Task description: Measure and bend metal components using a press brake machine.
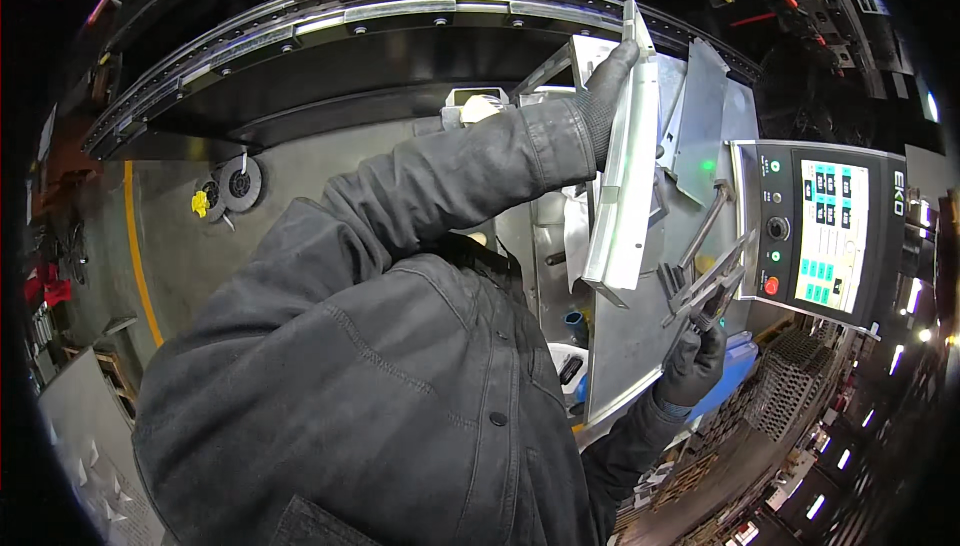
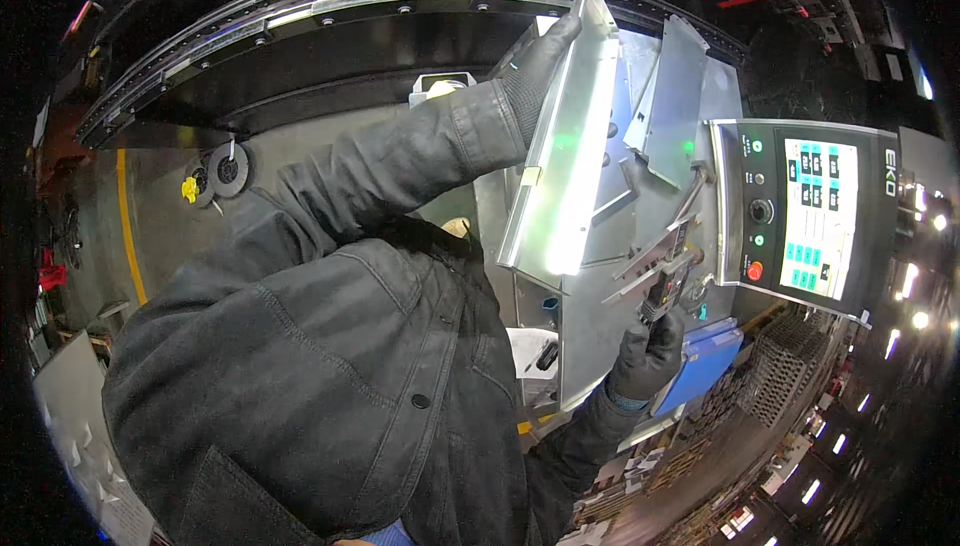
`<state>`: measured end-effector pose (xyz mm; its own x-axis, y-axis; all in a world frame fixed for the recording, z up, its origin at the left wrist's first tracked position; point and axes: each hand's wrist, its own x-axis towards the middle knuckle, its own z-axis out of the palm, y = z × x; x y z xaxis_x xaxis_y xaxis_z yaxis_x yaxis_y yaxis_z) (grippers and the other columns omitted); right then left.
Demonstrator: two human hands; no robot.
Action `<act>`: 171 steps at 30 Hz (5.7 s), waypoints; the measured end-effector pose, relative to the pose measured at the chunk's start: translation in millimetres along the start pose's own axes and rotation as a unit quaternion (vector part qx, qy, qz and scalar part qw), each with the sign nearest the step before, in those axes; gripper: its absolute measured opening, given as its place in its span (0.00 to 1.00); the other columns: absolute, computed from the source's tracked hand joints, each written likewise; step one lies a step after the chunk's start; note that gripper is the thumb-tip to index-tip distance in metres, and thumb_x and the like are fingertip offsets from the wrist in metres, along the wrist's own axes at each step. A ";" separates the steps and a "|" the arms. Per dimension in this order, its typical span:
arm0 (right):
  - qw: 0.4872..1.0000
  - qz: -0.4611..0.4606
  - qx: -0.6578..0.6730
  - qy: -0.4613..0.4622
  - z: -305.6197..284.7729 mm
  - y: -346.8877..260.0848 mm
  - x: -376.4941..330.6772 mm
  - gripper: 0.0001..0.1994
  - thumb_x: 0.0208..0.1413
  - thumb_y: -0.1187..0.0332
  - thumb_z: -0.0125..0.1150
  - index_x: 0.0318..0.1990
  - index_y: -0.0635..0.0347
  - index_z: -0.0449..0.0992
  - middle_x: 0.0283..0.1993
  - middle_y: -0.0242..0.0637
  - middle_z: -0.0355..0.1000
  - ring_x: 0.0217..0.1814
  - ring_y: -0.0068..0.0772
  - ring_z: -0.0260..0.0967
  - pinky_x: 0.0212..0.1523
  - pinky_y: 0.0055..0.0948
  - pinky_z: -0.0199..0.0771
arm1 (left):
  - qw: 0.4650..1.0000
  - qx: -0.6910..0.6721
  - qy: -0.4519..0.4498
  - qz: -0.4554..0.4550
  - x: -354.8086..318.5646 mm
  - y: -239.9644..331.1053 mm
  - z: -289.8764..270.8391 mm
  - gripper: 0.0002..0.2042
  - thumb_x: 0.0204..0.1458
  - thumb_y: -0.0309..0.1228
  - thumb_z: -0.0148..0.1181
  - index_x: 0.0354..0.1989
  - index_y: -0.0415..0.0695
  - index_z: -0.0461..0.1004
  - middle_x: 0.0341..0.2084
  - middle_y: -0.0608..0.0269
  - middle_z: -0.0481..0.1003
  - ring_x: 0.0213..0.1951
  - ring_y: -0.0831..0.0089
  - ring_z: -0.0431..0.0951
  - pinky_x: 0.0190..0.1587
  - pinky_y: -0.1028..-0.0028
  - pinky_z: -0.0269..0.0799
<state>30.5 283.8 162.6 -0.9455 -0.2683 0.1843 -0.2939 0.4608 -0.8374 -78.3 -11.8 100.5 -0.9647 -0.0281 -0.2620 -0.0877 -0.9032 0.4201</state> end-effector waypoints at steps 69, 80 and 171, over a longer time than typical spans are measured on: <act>0.962 -0.104 -0.240 0.073 27.4 5.9 5.1 0.25 0.37 0.72 0.64 0.48 0.64 0.67 0.31 0.37 0.72 0.24 0.35 0.67 0.25 0.29 0.68 | 0.944 -0.060 -0.307 -0.107 -27.4 -14.9 -14.1 0.31 0.52 0.49 0.46 0.57 0.36 0.54 0.45 0.40 0.66 0.38 0.55 0.75 0.33 0.66 0.78; 0.976 -0.051 -0.203 0.060 26.6 11.9 -11.6 0.23 0.37 0.72 0.63 0.46 0.61 0.68 0.23 0.31 0.66 0.19 0.26 0.61 0.20 0.25 0.63 | 0.869 -0.152 -0.350 -0.316 -36.6 -0.7 -28.0 0.38 0.45 0.58 0.48 0.61 0.47 0.53 0.55 0.42 0.58 0.49 0.42 0.66 0.41 0.37 0.65; 0.978 0.033 -0.208 -0.016 37.2 54.0 -40.3 0.21 0.46 0.72 0.57 0.51 0.59 0.67 0.33 0.40 0.69 0.28 0.37 0.67 0.28 0.30 0.66 | 0.907 0.420 0.036 -0.017 -20.4 -82.4 -121.0 0.19 0.45 0.41 0.63 0.33 0.36 0.66 0.18 0.64 0.69 0.14 0.79 0.67 0.16 0.84 0.59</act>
<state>57.9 288.0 90.8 -0.9613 -0.2506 0.1150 -0.2708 0.7797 -0.5646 -21.3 11.4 -33.9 -0.9418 -0.0628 -0.3304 -0.3041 -0.2606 0.9163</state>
